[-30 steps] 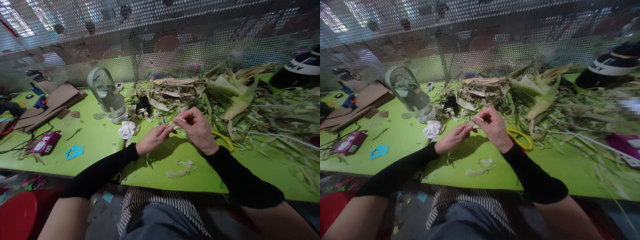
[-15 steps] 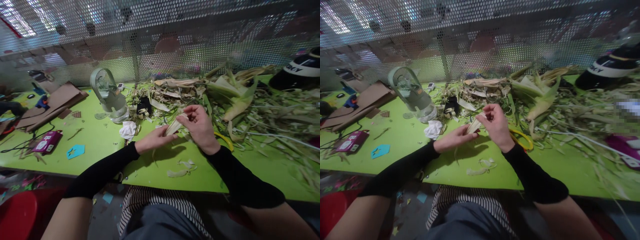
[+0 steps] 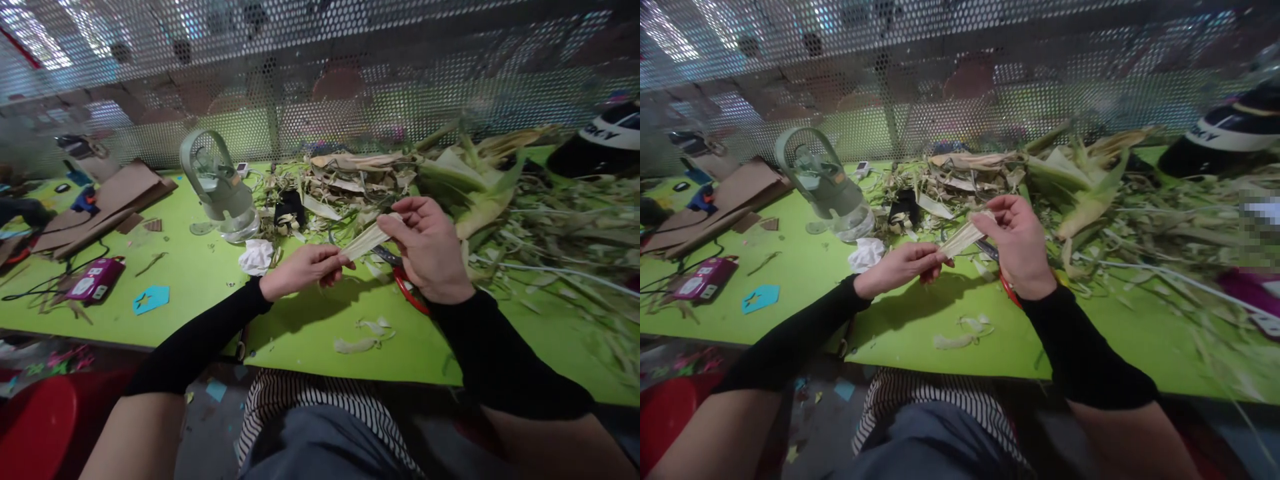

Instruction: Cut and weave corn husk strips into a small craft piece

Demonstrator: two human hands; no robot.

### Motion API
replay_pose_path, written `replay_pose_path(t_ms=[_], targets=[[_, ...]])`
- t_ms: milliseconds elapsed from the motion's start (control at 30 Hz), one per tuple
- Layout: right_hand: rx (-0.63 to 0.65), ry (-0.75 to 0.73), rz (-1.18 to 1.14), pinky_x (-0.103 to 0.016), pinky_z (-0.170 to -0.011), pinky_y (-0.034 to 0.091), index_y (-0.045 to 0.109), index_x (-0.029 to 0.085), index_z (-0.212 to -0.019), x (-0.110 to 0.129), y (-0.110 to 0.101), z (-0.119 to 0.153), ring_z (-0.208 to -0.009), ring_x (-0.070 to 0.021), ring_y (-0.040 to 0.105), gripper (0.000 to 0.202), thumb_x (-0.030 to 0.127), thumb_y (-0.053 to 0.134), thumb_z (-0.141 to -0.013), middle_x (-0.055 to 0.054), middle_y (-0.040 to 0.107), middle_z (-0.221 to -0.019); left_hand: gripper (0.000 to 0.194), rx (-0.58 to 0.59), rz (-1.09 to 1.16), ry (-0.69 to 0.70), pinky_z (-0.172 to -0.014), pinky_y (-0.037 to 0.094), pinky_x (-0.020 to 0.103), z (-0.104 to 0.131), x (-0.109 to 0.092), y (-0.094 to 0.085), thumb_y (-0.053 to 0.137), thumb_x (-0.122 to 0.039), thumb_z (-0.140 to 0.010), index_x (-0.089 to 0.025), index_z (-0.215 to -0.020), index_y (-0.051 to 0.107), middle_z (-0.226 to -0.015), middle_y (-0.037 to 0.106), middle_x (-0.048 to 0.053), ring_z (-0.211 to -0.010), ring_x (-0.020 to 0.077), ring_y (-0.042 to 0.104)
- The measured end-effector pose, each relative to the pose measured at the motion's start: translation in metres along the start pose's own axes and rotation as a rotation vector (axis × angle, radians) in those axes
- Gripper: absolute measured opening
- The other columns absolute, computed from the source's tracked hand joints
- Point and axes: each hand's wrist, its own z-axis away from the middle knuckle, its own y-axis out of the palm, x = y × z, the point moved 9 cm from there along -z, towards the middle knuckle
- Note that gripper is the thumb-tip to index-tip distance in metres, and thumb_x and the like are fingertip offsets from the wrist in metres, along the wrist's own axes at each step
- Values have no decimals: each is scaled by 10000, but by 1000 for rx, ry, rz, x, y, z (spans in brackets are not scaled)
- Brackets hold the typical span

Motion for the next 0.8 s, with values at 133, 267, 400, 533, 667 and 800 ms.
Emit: replay_pose_path(t_ms=[133, 267, 400, 533, 667, 800], targets=[[92, 261, -205, -271, -637, 527, 558, 269, -846, -21, 4, -2, -701, -134, 591, 414, 259, 895, -605, 73, 557, -716, 231, 45, 26, -5, -615, 484, 197, -4, 9, -2, 575, -311, -1034, -131, -926, 673, -690, 608, -42, -599, 51, 569], [117, 326, -273, -224, -627, 511, 578, 242, -815, -29, 11, 1, -677, -92, 573, 438, 269, 928, -552, 89, 585, -720, 214, 31, 99, -80, -642, 542, 205, -4, 15, -3, 594, -310, -1024, -121, -936, 638, -846, 688, 12, -654, 57, 656], [119, 227, -253, -213, -635, 499, 578, 245, -834, -20, 16, 5, -653, -81, 567, 454, 302, 948, -577, 98, 600, -695, 251, -11, 84, -90, -558, 543, 210, 1, 0, 2, 662, -317, -981, -138, -1151, 615, -1198, 702, 107, -647, 62, 689], [149, 173, -178, -234, -605, 475, 584, 239, -851, -10, 21, 13, -626, -94, 555, 426, 326, 930, -617, 86, 612, -680, 241, -52, 87, -78, -493, 480, 168, -1, -14, 7, 628, -340, -1005, -138, -1135, 635, -1144, 720, 89, -591, 38, 660], [173, 200, -157, -255, -608, 458, 593, 229, -876, -7, 22, 16, -620, -105, 543, 423, 362, 915, -636, 76, 610, -669, 224, -43, 211, -66, -605, 533, 178, -8, -17, 13, 608, -337, -1020, -119, -975, 639, -915, 743, 48, -622, 47, 674], [249, 349, -255, -257, -614, 464, 619, 221, -876, -13, 24, 20, -641, -106, 548, 419, 409, 915, -646, 63, 604, -709, 231, 6, 294, -6, -708, 558, 219, -11, -21, 19, 625, -321, -1010, -110, -919, 648, -785, 729, 37, -681, 80, 704]])
